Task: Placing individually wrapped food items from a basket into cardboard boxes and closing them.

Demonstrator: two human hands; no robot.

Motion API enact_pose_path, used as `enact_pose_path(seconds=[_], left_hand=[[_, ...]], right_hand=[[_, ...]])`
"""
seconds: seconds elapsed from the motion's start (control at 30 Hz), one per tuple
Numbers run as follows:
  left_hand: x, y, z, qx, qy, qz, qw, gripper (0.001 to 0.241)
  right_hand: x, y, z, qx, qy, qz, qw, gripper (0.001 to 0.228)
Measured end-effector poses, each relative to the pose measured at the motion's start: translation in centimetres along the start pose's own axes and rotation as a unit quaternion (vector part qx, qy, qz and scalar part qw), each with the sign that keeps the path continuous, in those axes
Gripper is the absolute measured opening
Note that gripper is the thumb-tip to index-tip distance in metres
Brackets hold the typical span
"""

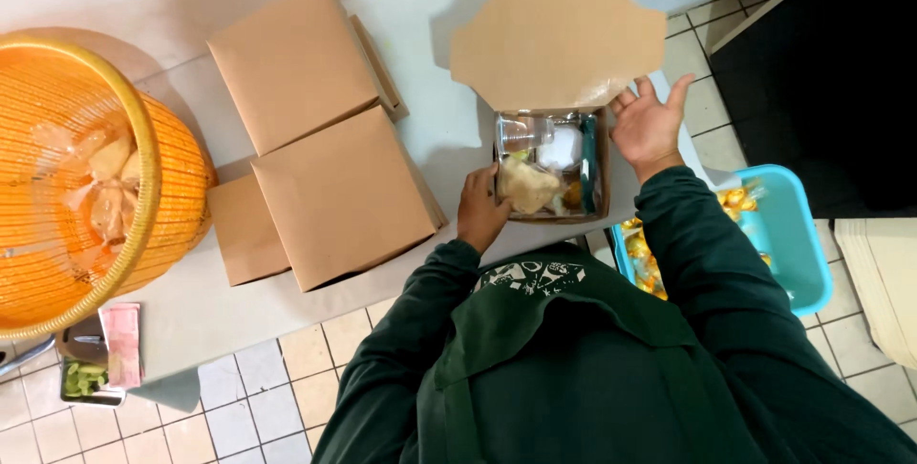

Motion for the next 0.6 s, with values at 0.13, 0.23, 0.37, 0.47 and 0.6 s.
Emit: enact_pose_path(seconds=[0.13, 0.23, 0.37, 0.47, 0.6], left_hand=[[0.2, 0.2, -0.2, 0.050, -0.123, -0.051, 0.990, 0.069], [0.5, 0.4, -0.4, 0.075, -0.126, -0.060, 0.987, 0.068], [0.7, -0.9, 1.8, 0.089, -0.003, -0.043, 0.995, 0.074], [1.1, -0.9, 1.4, 0.071, 0.016, -0.069, 0.995, 0.061], [1.4, -1.4, 2.0, -0.010, 0.082, -0.087, 0.993, 0.075]], right_hand=[[1.8, -0.7, -2.5, -0.161, -0.004, 0.019, 0.987, 0.103], [1.2, -5.2, -3.9, 0.131, -0.134, -0.161, 0.969, 0.098], [4.8, 4.8, -5.4, 0.453, -0.014, -0.195, 0.870, 0.090], [7.5, 12.2, -3.9, 0.791, -0.082, -0.181, 0.578, 0.067], [11.7, 21.4, -0.7, 0.769, -0.236, -0.363, 0.470, 0.101]])
Point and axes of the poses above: each hand's wrist, its own x-axis away from the middle knuckle, its own y-axis out of the palm, z = x × y, the point moved 5 cm from there along -x, towards the middle knuckle, and after that the axes turned 2 degrees about -y, right-handed, at the moved point
